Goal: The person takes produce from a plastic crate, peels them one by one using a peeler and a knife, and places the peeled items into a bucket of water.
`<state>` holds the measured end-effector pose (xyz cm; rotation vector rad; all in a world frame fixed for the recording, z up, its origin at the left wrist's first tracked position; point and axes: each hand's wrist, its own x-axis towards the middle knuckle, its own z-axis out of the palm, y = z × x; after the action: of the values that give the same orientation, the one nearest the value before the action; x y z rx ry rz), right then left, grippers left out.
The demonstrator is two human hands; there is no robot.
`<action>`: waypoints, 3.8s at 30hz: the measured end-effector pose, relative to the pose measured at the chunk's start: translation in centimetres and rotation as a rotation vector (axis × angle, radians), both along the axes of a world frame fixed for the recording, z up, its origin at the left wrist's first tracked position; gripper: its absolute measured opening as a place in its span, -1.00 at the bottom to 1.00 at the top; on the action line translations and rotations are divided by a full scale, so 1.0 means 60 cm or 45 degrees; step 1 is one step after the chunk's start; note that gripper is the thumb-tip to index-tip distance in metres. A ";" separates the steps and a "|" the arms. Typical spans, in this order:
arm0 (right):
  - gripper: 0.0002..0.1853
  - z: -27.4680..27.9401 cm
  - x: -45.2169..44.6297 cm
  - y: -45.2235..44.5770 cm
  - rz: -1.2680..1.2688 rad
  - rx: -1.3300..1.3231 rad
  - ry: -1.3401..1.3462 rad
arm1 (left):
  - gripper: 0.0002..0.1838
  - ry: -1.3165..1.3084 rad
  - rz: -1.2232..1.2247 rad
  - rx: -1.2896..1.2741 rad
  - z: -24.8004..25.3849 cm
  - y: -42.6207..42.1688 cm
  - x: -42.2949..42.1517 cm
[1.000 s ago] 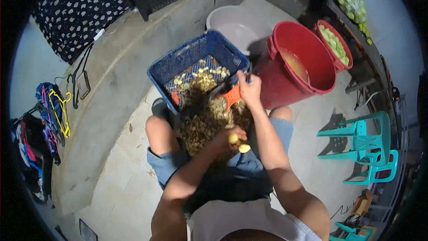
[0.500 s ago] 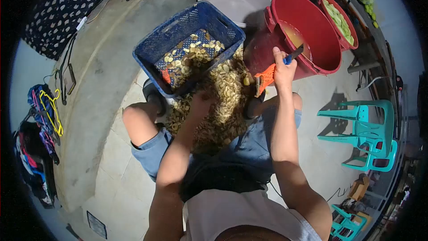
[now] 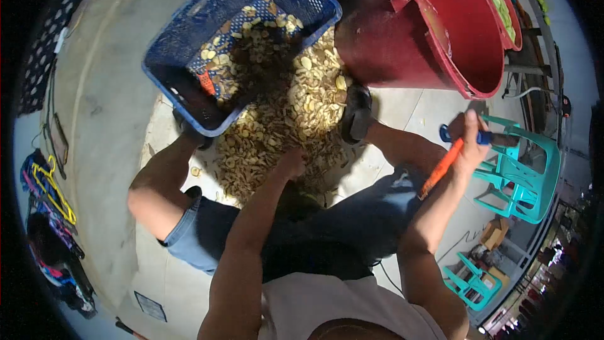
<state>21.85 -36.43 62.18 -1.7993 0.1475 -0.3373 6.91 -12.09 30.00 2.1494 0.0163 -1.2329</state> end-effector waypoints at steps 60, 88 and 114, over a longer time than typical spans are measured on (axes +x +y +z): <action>-0.69 -0.040 0.093 0.133 0.473 0.098 0.244 | -0.78 -1.911 -0.253 -0.558 0.455 0.048 0.105; -0.60 0.124 -0.088 0.227 1.006 -0.684 -0.209 | -0.84 -2.238 -0.590 -0.084 0.618 0.068 -0.153; -0.53 0.086 -0.036 0.229 0.984 -0.087 0.197 | -0.59 -0.893 1.133 -2.403 0.532 0.033 -0.033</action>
<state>19.70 -22.68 67.33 -1.8045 -0.4508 0.3504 4.91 -10.11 61.90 0.5173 -0.3132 0.2698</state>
